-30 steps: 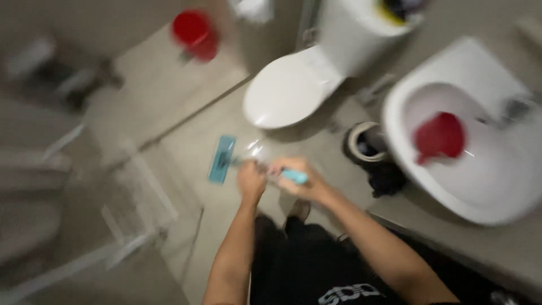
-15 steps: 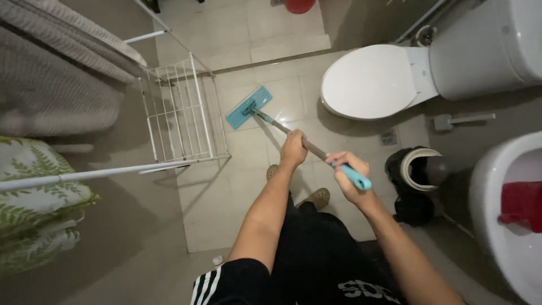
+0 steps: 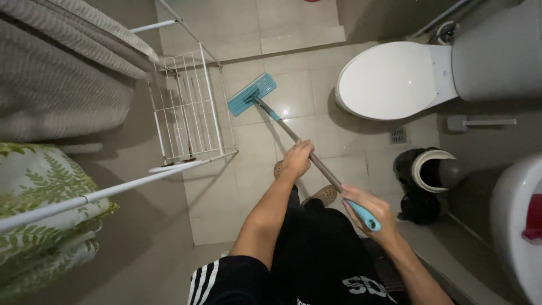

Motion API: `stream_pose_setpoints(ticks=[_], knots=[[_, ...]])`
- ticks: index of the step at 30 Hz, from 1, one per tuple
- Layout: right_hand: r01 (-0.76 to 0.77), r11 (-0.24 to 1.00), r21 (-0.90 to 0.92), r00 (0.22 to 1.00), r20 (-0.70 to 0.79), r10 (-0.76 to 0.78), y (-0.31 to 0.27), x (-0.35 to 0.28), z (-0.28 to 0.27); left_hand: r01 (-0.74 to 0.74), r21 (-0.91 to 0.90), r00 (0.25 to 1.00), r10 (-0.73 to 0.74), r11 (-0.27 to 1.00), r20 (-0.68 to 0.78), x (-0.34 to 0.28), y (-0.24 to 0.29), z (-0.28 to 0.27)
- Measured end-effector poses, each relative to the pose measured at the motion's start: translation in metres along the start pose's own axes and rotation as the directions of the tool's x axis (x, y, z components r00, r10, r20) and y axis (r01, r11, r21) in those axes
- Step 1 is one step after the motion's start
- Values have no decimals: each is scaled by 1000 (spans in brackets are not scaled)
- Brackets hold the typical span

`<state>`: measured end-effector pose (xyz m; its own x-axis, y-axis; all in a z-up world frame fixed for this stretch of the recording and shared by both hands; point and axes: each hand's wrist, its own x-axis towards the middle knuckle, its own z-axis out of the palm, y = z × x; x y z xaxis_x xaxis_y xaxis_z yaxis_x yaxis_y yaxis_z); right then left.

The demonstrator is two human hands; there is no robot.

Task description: The person mops the tiled bathroom floor using a blue flat mop and a bucket. They repeatedly dip the mop into the bucket and scrub the floor around the toilet and sink. Later, they use a red scoop to pour water onto the floor and scrub the tiles by hand.

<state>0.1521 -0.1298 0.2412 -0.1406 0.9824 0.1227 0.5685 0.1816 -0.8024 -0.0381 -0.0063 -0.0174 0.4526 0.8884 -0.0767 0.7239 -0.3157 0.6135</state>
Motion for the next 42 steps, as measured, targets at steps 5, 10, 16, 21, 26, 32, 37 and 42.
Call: stream_pose_setpoints(ticks=[5,10,16,21,26,32,37,42], knots=[[38,992,-118,992,-114,-51,-15,14,19,10,-154,998,-20,988,-67,-3,-22,-1],[61,984,-169,980,-177,-91,-14,38,48,4,-171,1000,-4,985,2,10,-33,-34],[163,979,-120,946,-263,-189,-14,78,81,44,-136,986,-65,990,-155,24,-39,-66],[127,990,-67,934,-327,-142,-10,97,102,297,-365,910,-378,882,-172,40,-47,-81],[26,987,-161,954,-292,-73,-4,103,111,20,-330,931,-138,944,-338,46,-84,-55],[-109,986,-126,978,-189,84,-9,104,121,156,-263,964,-205,952,-170,53,-115,-48],[-81,988,-129,983,-172,58,-26,97,111,66,-237,974,-114,969,-195,40,-103,-60],[-151,966,-212,982,-143,122,-32,91,80,193,-215,977,-208,957,-50,41,-65,-72]])
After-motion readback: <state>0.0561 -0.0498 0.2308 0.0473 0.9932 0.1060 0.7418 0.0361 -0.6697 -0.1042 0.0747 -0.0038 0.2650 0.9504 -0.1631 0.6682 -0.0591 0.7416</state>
